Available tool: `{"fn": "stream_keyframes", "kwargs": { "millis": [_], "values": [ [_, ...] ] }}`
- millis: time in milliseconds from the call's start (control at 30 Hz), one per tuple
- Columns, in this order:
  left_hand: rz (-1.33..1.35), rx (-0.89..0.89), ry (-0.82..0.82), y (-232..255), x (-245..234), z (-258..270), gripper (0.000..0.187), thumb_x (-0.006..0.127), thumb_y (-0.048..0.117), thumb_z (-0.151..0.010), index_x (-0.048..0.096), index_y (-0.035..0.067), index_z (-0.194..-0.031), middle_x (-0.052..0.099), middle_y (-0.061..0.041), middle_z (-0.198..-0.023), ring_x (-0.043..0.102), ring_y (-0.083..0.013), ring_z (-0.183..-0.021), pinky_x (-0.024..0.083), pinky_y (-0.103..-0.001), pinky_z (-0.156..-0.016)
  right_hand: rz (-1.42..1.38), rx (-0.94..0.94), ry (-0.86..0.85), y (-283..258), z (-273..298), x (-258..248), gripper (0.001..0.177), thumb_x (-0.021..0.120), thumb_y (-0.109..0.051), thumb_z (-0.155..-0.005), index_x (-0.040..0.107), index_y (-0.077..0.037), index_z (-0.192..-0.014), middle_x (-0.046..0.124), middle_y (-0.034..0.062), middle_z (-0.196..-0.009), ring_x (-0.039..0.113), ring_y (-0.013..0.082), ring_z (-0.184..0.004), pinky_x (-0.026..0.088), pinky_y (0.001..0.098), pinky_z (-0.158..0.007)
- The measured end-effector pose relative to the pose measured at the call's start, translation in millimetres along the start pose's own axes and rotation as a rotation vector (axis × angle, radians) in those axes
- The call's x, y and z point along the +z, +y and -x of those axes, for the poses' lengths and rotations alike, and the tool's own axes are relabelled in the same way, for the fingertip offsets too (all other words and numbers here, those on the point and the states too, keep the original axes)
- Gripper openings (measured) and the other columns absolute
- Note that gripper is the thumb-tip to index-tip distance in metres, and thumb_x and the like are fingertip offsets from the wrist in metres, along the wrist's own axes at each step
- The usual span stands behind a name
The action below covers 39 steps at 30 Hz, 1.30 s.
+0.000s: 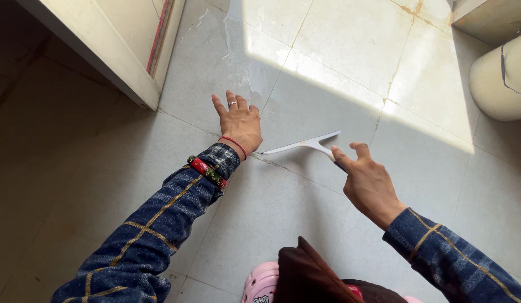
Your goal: The person uses a squeegee to push water across a tiled floor toward a drain. They repeatedly sweep the squeegee in different directions to gather water and move it toward the drain and along the edges of the room.
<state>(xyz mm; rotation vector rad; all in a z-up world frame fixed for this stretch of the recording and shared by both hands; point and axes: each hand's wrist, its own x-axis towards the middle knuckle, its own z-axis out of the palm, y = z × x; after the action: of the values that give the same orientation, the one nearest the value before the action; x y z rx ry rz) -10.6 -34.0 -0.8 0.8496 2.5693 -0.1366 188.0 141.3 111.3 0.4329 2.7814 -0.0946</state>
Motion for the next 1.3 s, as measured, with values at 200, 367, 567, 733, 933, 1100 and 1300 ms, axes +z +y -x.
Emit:
{"fn": "stream_keyframes", "kwargs": {
  "millis": [200, 367, 567, 733, 933, 1100, 1300],
  "values": [
    [-0.071, -0.070, 0.136, -48, -6, 24, 0.066, 0.066, 0.025, -0.084, 0.051, 0.008, -0.146, 0.035, -0.026, -0.157, 0.015, -0.0445, -0.152, -0.005, -0.071, -0.114, 0.047, -0.271, 0.097, -49, -2, 54, 0.068, 0.056, 0.013, -0.072, 0.056, -0.003, -0.138, 0.049, 0.0276, -0.146, 0.072, 0.0343, -0.081, 0.062, 0.0413, -0.073],
    [-0.149, -0.163, 0.181, -77, -26, 43, 0.070, 0.068, 0.032, -0.084, 0.049, 0.009, -0.147, 0.034, -0.026, -0.158, 0.011, -0.0437, -0.153, -0.006, -0.066, -0.115, 0.109, -0.268, 0.078, -79, -46, 64, 0.065, 0.059, 0.009, -0.073, 0.052, 0.007, -0.138, 0.052, 0.0286, -0.141, 0.071, 0.0372, -0.081, 0.061, 0.0427, -0.077],
    [-0.217, -0.267, 0.236, -124, -27, 50, 0.058, 0.061, 0.029, -0.090, 0.053, 0.006, -0.142, 0.032, -0.028, -0.159, 0.010, -0.0427, -0.153, 0.000, -0.055, -0.120, 0.041, -0.106, 0.256, -82, -211, 71, 0.048, 0.056, 0.006, -0.088, 0.054, 0.011, -0.135, 0.059, 0.0315, -0.134, 0.071, 0.0428, -0.094, 0.059, 0.0456, -0.082],
    [-0.169, -0.266, 0.272, -140, -24, 45, 0.051, 0.058, 0.026, -0.094, 0.056, 0.000, -0.138, 0.034, -0.029, -0.158, 0.013, -0.0407, -0.153, 0.007, -0.047, -0.124, 0.038, -0.013, 0.305, -60, -343, 33, 0.023, 0.072, -0.009, -0.084, 0.076, 0.002, -0.103, 0.070, 0.0246, -0.111, 0.070, 0.0388, -0.100, 0.057, 0.0432, -0.090],
    [-0.064, -0.371, 0.091, -163, -48, 38, 0.049, 0.058, 0.027, -0.095, 0.056, 0.006, -0.139, 0.034, -0.027, -0.157, 0.008, -0.0396, -0.154, 0.005, -0.049, -0.123, 0.115, -0.136, 0.221, -55, -335, -51, 0.030, 0.071, -0.012, -0.086, 0.078, -0.011, -0.116, 0.074, 0.0203, -0.107, 0.071, 0.0389, -0.096, 0.058, 0.0460, -0.086],
    [-0.022, -0.412, -0.028, -202, -63, 39, 0.043, 0.060, 0.023, -0.095, 0.064, 0.018, -0.138, 0.051, -0.017, -0.152, 0.015, -0.0307, -0.158, 0.010, -0.048, -0.127, 0.140, -0.181, -0.139, -98, -256, -85, 0.053, 0.052, -0.001, -0.086, 0.065, -0.010, -0.137, 0.078, 0.0241, -0.093, 0.080, 0.0398, -0.080, 0.064, 0.0444, -0.077],
    [0.071, -0.560, -0.124, -235, -81, 37, 0.043, 0.059, 0.018, -0.095, 0.065, 0.014, -0.137, 0.055, -0.016, -0.150, 0.019, -0.0275, -0.158, 0.010, -0.055, -0.127, 0.297, -0.552, -0.164, -136, -177, -45, 0.023, 0.057, -0.002, -0.080, 0.075, 0.003, -0.093, 0.075, 0.0216, -0.093, 0.072, 0.0351, -0.084, 0.061, 0.0449, -0.080]
  ]
}}
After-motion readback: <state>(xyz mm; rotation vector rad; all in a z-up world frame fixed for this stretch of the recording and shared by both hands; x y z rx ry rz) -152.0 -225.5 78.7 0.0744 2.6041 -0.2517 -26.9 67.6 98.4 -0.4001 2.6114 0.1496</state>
